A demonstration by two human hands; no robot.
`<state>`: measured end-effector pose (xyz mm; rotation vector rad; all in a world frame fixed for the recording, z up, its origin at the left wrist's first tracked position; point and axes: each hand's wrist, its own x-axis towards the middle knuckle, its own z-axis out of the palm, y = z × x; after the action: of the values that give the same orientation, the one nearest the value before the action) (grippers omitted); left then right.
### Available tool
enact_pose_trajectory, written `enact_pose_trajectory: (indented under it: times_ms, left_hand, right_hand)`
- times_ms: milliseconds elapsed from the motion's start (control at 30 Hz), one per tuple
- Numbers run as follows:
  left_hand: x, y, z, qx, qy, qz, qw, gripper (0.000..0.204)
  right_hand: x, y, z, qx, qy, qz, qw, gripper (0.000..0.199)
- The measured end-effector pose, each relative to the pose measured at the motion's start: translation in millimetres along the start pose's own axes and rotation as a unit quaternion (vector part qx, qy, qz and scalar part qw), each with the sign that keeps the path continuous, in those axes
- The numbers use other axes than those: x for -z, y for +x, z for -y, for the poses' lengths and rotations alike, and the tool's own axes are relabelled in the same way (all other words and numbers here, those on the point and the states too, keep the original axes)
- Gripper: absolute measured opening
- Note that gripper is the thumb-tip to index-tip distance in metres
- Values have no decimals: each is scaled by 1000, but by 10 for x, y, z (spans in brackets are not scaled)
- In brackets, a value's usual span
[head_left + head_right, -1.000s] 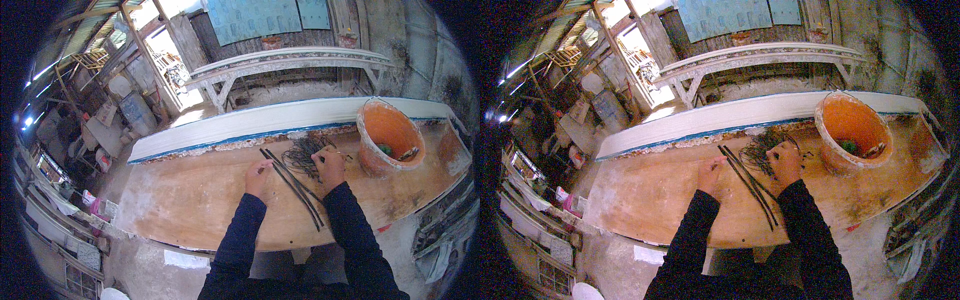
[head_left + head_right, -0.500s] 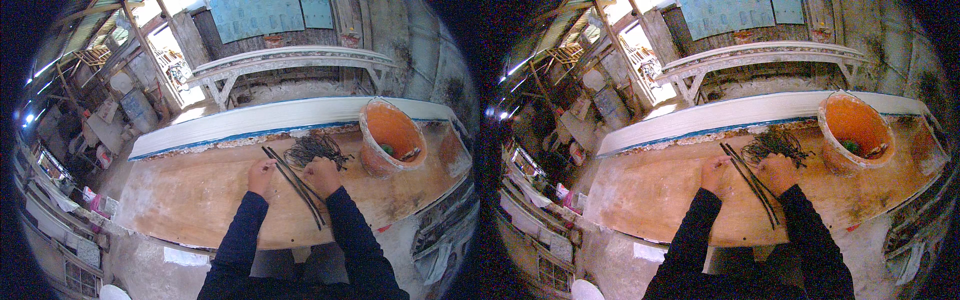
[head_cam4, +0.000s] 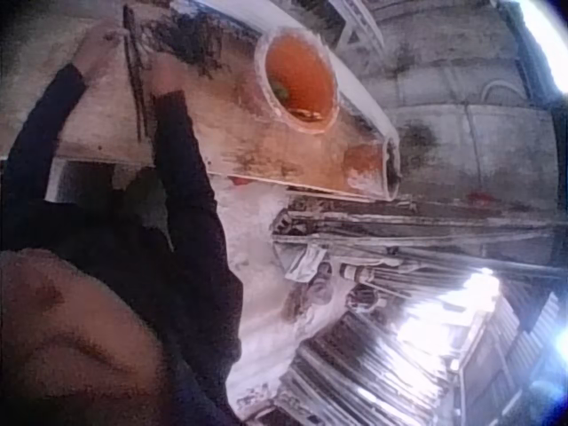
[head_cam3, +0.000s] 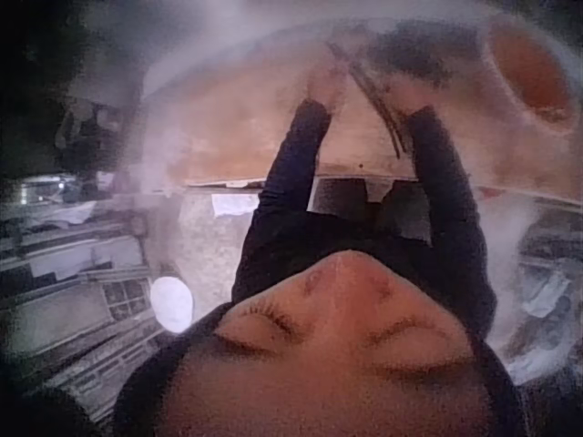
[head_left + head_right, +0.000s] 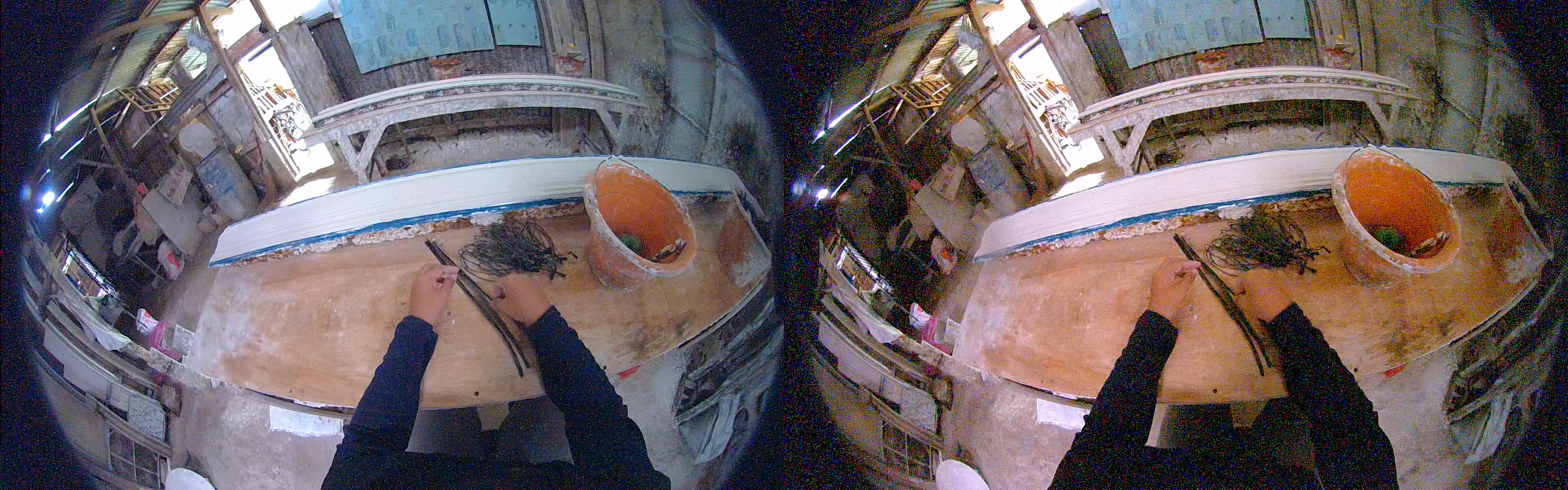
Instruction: The person separates a tangled bundle of black cables on a wooden workbench, pulling individual strands apart by hand and laying them out in parallel. The person continues to untangle and align the cables without using any tools.
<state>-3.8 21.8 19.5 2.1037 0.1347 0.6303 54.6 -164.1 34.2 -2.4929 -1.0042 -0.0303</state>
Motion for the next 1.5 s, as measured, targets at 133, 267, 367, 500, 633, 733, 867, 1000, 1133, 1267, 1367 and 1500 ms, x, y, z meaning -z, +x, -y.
enact_pose_trajectory:
  times_ms: [133, 267, 367, 500, 633, 733, 867, 1000, 1133, 1267, 1367, 1500]
  left_hand:
    - [1, -5, 124, -45, 40, 16, 998, 25]
    - [-31, -31, 25, -108, 152, -40, 982, 40]
    - [31, -28, -69, -135, 215, -44, 966, 45]
    - [60, -55, -220, -139, 224, -76, 962, 40]
    - [118, -80, -218, -159, 281, -44, 945, 25]
    - [122, -65, -171, -167, 289, -6, 943, 12]
    - [104, -47, -101, -174, 251, -50, 951, 9]
    - [133, 13, 10, -115, 139, -99, 979, 9]
    - [237, 86, 164, -160, 230, -151, 948, 9]
    - [273, 85, 183, -131, 241, -155, 949, 10]
    - [296, 97, 273, -78, 237, -140, 958, 12]
    - [302, 120, 233, -60, 234, -159, 957, 16]
  right_hand:
    - [18, 18, 86, 2, 40, -64, 997, 12]
    - [34, 22, 95, 38, 114, -139, 983, 12]
    - [92, 18, 191, 10, 151, -115, 982, 13]
    - [104, 1, 234, 34, 153, -106, 982, 14]
    - [89, 5, 213, 69, 142, -102, 982, 16]
    - [89, 10, 220, 84, 149, -105, 980, 17]
    - [49, 29, 232, 87, 197, -144, 966, 16]
    - [50, 34, 184, 37, 295, -144, 944, 16]
    - [21, 97, 77, 25, 359, -136, 923, 17]
    - [138, 82, 92, -28, 386, -73, 919, 18]
    - [152, 93, 62, 1, 412, -68, 908, 19]
    - [115, 95, -88, -19, 387, -55, 920, 20]
